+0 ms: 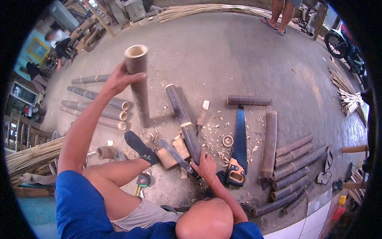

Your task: The person sits on the floor and uses a hand saw to cut bamboo poles into shorter sections. They repeatedly pick up bamboo poles, position them on a wooden block, saw through them, and place the cut pieces aside.

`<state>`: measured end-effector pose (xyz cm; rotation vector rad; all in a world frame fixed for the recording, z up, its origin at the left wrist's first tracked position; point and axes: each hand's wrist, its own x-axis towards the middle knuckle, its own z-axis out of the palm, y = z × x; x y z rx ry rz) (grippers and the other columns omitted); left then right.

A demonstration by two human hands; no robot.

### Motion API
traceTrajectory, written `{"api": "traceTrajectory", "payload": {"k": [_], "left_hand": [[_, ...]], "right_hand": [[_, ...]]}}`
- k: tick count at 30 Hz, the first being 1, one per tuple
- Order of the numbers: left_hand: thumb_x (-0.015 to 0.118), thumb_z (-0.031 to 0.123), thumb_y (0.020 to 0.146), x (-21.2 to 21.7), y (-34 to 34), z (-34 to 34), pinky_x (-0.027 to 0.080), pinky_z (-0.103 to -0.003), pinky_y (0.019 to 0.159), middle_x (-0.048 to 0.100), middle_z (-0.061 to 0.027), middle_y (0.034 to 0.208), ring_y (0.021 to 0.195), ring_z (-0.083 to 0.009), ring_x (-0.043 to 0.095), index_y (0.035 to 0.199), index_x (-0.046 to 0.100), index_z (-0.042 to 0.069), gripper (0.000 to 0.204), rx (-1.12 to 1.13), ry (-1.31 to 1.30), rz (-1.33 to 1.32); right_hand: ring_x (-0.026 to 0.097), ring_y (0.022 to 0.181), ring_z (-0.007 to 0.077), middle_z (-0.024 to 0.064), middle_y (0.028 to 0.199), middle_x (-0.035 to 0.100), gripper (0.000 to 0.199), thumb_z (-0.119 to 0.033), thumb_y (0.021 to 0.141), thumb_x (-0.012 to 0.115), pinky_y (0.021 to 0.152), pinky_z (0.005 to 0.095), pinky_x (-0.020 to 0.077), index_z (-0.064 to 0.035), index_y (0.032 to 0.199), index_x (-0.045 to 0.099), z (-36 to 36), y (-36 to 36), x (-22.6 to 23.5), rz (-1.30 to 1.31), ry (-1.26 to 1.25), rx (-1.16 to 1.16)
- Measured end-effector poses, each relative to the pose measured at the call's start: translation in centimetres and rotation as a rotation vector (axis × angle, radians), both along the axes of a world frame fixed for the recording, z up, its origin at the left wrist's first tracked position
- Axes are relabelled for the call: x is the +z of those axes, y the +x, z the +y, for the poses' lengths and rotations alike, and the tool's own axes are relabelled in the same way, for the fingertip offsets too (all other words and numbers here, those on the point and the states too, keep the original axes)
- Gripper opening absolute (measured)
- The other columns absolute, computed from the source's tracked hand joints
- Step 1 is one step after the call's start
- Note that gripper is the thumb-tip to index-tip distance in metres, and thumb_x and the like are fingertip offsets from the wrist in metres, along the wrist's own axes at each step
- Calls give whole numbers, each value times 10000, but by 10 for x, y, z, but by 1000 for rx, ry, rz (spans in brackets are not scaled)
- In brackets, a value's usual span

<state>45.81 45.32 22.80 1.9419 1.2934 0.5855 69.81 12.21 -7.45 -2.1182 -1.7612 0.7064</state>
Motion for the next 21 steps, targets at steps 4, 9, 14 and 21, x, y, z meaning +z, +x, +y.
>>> {"api": "traceTrajectory", "payload": {"k": [4,9,14,21], "left_hand": [[845,377,799,19,-78,-38,501,-386,978,643,-129,1228,1114,-223,622,1348,507,-26,760,161,57,-45],[784,444,848,6,-162,-109,515,-366,901,636,-114,1189,1078,-238,619,1347,490,-22,744,547,43,-217],[765,542,836,-35,-237,-153,511,-356,854,637,-115,1171,1072,-225,600,1346,491,-28,813,597,-15,-209],[801,518,812,-64,-258,-178,548,-401,929,624,-124,1224,1127,-244,595,1388,469,-15,852,740,149,-444]], "right_hand": [[652,1031,429,263,1122,634,839,-505,775,776,864,507,547,1,1363,456,18,2,-4,44,-191,-6],[676,994,424,299,1091,677,726,-494,796,733,857,487,536,43,1251,555,27,6,-9,348,-304,-149],[668,804,270,158,952,715,674,-513,838,722,778,419,513,56,1192,653,23,13,-3,1044,-222,-317],[671,971,259,175,1066,726,554,-368,861,757,883,394,501,40,1220,648,-22,76,47,693,12,-210]]}}
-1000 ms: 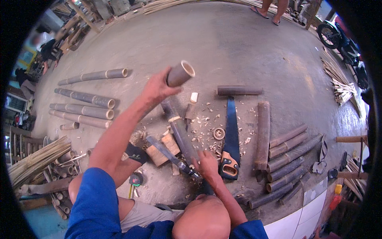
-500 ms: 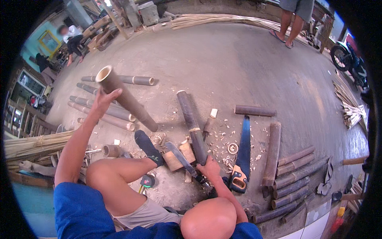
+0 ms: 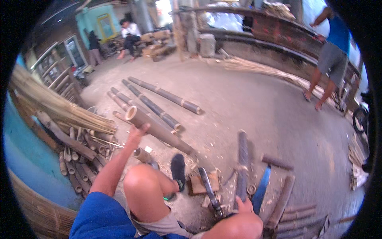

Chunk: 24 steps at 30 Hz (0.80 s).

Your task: The person sits on the floor and uses a hand saw to cut bamboo poles into shorter sections. They repeatedly pick up bamboo poles, position them on a wooden block, saw through them, and place the cut pieces aside.

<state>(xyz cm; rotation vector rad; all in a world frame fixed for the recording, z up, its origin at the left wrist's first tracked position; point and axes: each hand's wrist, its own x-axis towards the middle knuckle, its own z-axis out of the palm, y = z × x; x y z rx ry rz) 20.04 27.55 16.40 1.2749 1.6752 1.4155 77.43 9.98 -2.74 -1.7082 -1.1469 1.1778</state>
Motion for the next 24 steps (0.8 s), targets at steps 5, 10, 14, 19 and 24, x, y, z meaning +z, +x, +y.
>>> {"api": "traceTrajectory", "payload": {"k": [5,10,14,19,24], "left_hand": [[828,419,815,5,5,-7,571,-431,919,600,-118,1287,1174,-239,605,1402,450,30,799,-100,22,-170],[811,388,837,1,-7,-8,570,-443,923,600,-98,1276,1175,-236,601,1368,477,55,711,0,-7,-198],[794,399,851,-8,-16,4,540,-447,939,579,-96,1294,1185,-212,569,1365,487,67,684,9,112,-350],[768,466,853,-50,9,12,392,-385,1078,551,-101,1351,1212,-224,528,1410,472,18,774,233,276,-369],[790,481,827,-91,40,20,385,-384,1088,540,-122,1381,1242,-235,515,1425,457,-10,843,387,232,-434]], "right_hand": [[682,1013,441,253,1047,714,697,-467,739,802,884,526,532,-19,1245,628,-32,47,-19,-772,-286,-211],[674,1031,413,254,1098,691,666,-437,814,727,897,511,538,-30,1319,578,-22,75,38,-858,-483,-75],[656,1064,373,255,1162,658,566,-334,936,610,917,480,535,5,1381,520,-16,87,184,-443,-111,-311],[646,1092,331,243,1229,631,469,-211,1029,517,934,442,533,21,1434,468,-82,68,329,-433,359,-264],[669,1027,305,178,1185,669,313,-104,968,600,886,395,539,20,1254,628,-41,8,214,-339,660,130]]}}
